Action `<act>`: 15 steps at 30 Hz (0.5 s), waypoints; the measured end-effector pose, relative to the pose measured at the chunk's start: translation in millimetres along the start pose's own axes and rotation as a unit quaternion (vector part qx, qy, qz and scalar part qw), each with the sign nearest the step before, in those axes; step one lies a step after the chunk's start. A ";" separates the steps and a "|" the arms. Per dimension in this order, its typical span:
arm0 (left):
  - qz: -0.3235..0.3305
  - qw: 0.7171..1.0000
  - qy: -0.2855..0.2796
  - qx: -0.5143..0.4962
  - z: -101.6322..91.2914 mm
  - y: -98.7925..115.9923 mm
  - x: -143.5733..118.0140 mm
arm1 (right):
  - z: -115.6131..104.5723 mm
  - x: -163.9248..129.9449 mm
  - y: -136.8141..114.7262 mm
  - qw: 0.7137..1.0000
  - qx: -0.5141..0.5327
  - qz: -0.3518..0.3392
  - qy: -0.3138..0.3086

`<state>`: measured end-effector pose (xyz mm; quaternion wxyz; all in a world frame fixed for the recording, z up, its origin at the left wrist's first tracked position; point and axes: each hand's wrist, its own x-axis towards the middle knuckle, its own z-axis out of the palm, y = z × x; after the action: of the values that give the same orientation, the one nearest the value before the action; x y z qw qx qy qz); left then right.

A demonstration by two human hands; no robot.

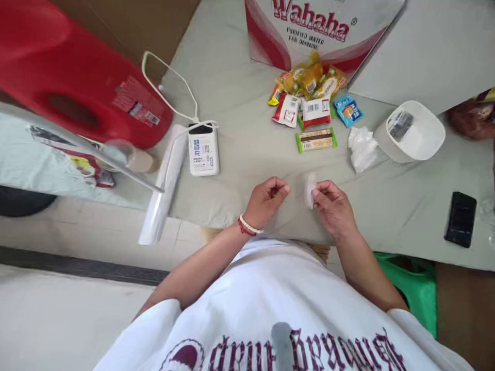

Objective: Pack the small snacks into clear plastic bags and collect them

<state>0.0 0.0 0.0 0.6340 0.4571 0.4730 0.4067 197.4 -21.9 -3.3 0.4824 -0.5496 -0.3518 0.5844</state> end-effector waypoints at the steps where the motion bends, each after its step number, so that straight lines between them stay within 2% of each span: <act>1: 0.000 1.000 -0.009 0.000 4.8 0.1 -0.2 | 2.7 -2.7 -1.0 0.999 -0.040 -0.025 -0.009; 3: 0.001 1.000 -0.022 -0.006 13.0 -0.4 -0.6 | 8.0 -7.1 -1.8 0.994 -0.091 -0.058 -0.023; 6: -0.001 0.999 -0.023 -0.033 18.8 -5.0 -2.2 | 14.9 -10.1 1.7 0.991 -0.103 -0.073 -0.036; 12: -0.024 0.993 -0.024 -0.111 9.2 -18.9 -8.1 | 26.5 -9.4 11.7 0.997 0.046 0.037 -0.045; 15: -0.031 0.990 0.011 -0.136 1.5 -22.2 -6.8 | 29.9 -9.6 10.6 0.997 0.054 0.045 -0.035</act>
<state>1.8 -12.3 -19.7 0.6974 0.3473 0.4345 0.4520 165.5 -30.6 -5.8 0.4717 -0.5171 -0.3117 0.6426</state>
